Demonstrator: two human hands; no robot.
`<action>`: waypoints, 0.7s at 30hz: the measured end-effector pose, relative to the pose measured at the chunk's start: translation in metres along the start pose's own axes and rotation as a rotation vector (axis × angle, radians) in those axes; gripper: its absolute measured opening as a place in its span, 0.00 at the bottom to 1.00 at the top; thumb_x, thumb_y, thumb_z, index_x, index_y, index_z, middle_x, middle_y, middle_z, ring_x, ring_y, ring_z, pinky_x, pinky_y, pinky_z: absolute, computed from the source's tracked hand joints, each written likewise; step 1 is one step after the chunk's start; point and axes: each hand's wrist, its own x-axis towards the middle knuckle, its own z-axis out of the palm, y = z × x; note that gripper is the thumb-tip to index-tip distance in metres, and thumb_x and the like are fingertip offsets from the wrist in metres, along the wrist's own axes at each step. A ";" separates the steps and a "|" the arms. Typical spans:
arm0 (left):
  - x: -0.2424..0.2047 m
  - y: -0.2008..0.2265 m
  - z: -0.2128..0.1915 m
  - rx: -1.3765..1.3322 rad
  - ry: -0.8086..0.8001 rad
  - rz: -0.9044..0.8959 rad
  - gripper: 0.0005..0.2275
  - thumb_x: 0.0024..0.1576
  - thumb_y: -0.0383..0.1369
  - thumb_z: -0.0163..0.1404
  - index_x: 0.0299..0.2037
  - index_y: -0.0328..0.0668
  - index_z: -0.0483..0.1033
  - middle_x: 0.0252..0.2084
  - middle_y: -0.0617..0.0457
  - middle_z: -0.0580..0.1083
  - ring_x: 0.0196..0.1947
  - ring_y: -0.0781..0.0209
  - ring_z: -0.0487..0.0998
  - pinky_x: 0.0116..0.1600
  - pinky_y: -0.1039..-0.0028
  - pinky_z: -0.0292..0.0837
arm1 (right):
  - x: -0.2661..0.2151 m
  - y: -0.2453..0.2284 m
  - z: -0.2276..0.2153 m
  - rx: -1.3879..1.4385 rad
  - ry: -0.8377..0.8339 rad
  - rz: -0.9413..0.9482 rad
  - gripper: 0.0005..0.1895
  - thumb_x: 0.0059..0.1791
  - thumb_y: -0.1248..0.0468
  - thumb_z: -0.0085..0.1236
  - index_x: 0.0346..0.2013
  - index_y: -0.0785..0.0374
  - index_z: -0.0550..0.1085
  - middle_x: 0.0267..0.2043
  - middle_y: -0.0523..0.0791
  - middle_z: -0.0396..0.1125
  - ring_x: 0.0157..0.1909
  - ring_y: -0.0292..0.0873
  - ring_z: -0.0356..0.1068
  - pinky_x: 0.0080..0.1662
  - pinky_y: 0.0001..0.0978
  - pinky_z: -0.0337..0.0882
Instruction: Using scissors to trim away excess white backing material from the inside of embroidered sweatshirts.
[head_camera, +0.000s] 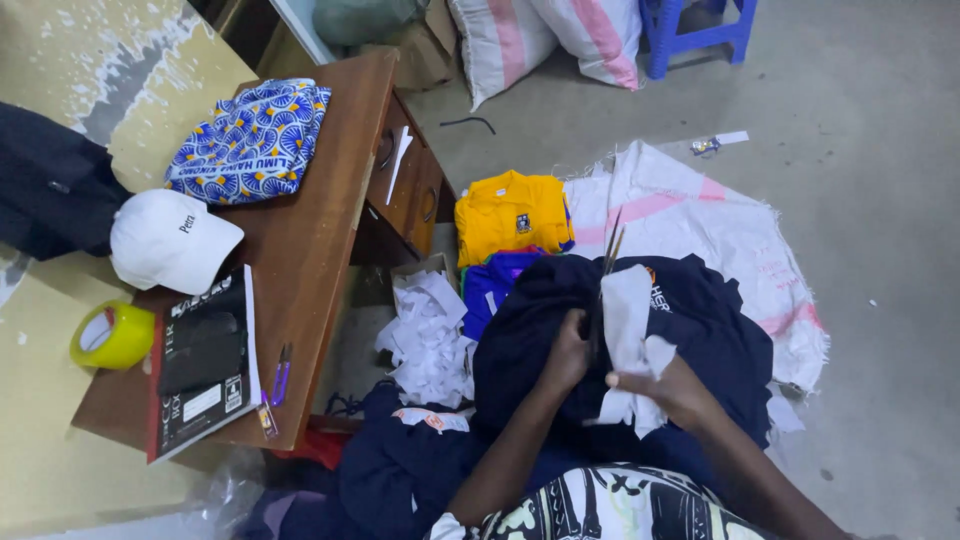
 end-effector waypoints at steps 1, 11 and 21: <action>-0.004 -0.027 0.006 0.024 0.088 -0.117 0.15 0.56 0.22 0.51 0.54 0.35 0.71 0.39 0.48 0.74 0.30 0.63 0.71 0.36 0.72 0.69 | -0.018 -0.015 0.007 -0.254 -0.032 0.036 0.25 0.39 0.73 0.73 0.49 0.75 0.76 0.39 0.52 0.74 0.40 0.46 0.70 0.47 0.39 0.73; -0.040 0.100 -0.018 0.167 0.040 -0.106 0.33 0.49 0.38 0.65 0.62 0.33 0.65 0.50 0.44 0.73 0.46 0.56 0.74 0.58 0.67 0.71 | -0.054 0.042 -0.073 -0.177 -0.205 0.106 0.19 0.41 0.62 0.66 0.36 0.81 0.82 0.35 0.57 0.80 0.38 0.53 0.75 0.48 0.47 0.72; -0.124 0.181 -0.063 0.217 -0.306 -0.214 0.15 0.52 0.34 0.67 0.46 0.39 0.79 0.38 0.43 0.81 0.39 0.55 0.82 0.44 0.69 0.77 | -0.032 0.021 -0.047 -0.232 -0.053 -0.111 0.27 0.45 0.66 0.70 0.59 0.73 0.78 0.56 0.62 0.77 0.59 0.58 0.75 0.62 0.62 0.69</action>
